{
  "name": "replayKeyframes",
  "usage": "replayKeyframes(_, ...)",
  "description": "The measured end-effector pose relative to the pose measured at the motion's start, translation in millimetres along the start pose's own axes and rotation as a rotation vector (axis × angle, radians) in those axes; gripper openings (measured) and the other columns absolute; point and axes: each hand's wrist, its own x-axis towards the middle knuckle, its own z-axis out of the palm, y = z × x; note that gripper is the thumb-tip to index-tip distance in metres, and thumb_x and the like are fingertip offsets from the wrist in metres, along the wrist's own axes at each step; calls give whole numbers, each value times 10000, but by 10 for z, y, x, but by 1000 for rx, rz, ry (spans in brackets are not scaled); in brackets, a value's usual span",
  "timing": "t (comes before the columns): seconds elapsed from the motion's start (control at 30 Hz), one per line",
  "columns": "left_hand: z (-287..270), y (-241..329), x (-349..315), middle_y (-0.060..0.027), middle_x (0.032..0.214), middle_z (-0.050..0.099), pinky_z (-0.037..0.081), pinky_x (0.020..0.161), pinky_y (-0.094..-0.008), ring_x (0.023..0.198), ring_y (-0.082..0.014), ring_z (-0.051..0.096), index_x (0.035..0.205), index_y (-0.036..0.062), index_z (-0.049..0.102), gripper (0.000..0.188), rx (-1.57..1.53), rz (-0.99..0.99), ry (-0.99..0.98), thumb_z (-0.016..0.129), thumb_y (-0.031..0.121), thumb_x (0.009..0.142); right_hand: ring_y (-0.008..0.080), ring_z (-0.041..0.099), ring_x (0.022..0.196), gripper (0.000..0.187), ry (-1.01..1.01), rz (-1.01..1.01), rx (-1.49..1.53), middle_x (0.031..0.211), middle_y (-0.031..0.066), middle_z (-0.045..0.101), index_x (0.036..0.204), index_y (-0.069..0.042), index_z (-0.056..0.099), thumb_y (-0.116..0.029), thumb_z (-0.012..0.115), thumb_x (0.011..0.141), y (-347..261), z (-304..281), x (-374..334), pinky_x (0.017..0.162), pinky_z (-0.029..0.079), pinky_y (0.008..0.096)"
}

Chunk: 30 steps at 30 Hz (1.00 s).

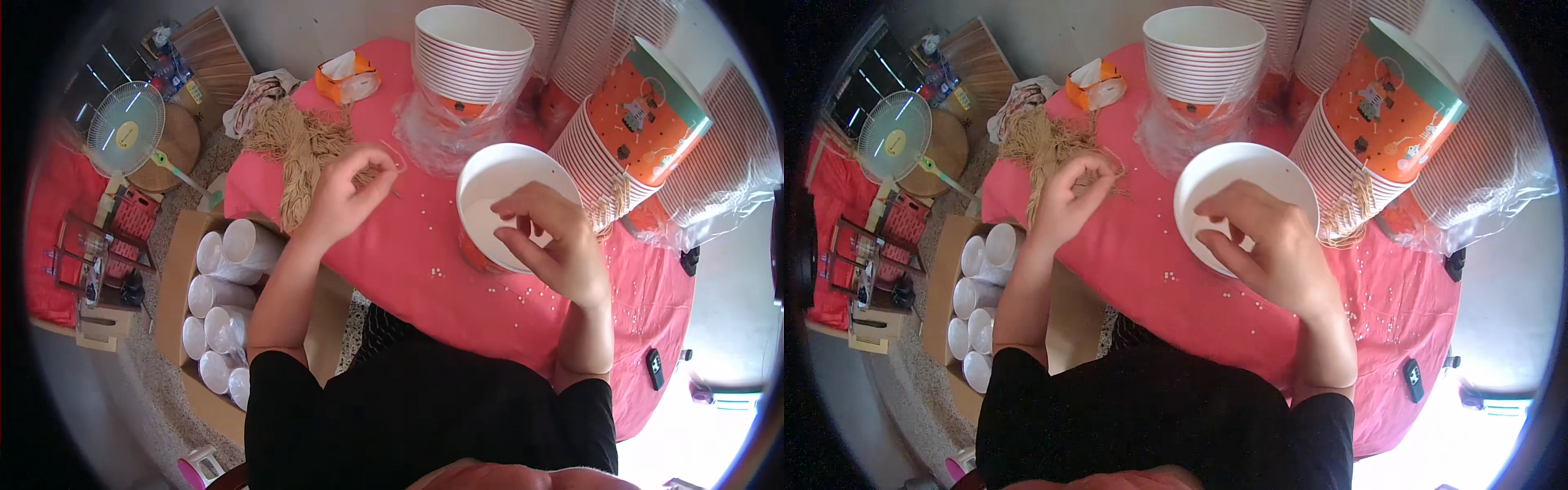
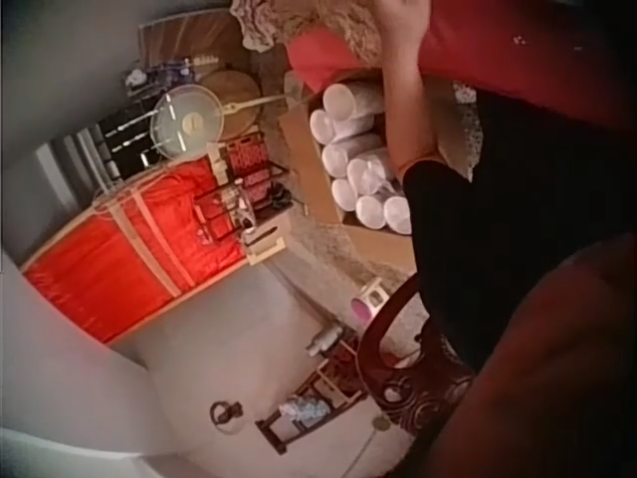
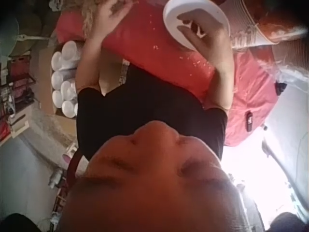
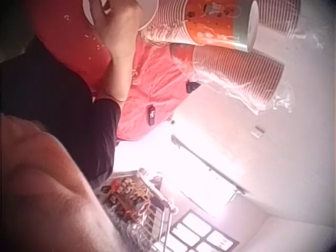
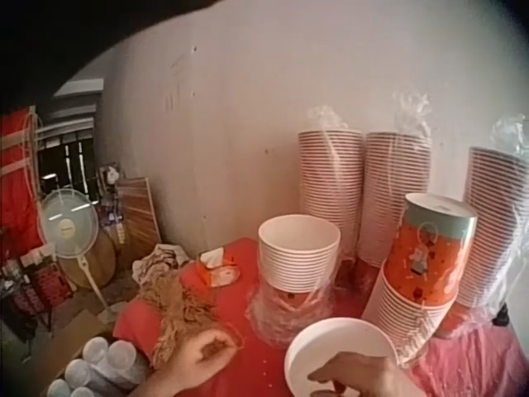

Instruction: Attaching handles to paper buckets.

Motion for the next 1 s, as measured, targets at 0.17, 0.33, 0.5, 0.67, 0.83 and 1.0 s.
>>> replayKeyframes(0.17, 217, 550, -79, -79, 849, 638, 482, 729, -305, 804, -204, 621, 853, 2, 613, 84, -124, 140, -59, 687, 12, 815, 94, 550, 664, 473, 144, 72, 142, 1145, 101, 614, 1184, -19, 621, 27, 751, 732, -107, 209, 4, 559, 414, 214)
replayKeyframes(0.33, 365, 719, -176, -84, 846, 636, 483, 729, -308, 796, -196, 620, 865, -1, 615, 91, -259, 131, -61, 690, 9, 815, 104, 584, 707, 335, 78, -43, 167, 1031, 105, 652, 1105, -5, 656, -1, 753, 784, -26, 309, -19, 556, 449, 223)
replayKeyframes(0.5, 323, 719, -306, -80, 923, 604, 475, 733, -262, 823, -136, 592, 934, -15, 595, 92, -484, -34, 22, 638, -45, 858, 105, 617, 717, 99, -60, 186, 289, 800, 62, 682, 941, 25, 696, 18, 702, 842, -30, 141, -72, 611, 469, 217)
replayKeyframes(0.67, 250, 706, -441, -74, 938, 585, 469, 731, -232, 827, -110, 571, 950, -19, 586, 92, -400, -39, -26, 624, -50, 872, 89, 615, 719, 108, -55, 134, 276, 806, 55, 683, 950, 34, 699, -20, 705, 856, 1, -1, -70, 650, 476, 231)
replayKeyframes(0.83, 277, 621, -560, -82, 1004, 604, 489, 788, -255, 897, -126, 599, 1001, -24, 588, 130, -348, -184, -144, 637, -6, 882, 108, 622, 701, 68, -131, 178, 319, 782, 64, 681, 921, 32, 691, -16, 661, 885, -2, -10, -82, 623, 466, 231)
replayKeyframes(1.0, 582, 683, -603, -125, 1142, 619, 489, 913, -328, 1052, -187, 609, 1138, -23, 563, 312, -399, -71, -69, 694, 52, 866, 240, 635, 682, 59, -179, 9, 123, 749, 111, 664, 867, -1, 683, -56, 670, 848, -73, 130, -65, 608, 482, 331)
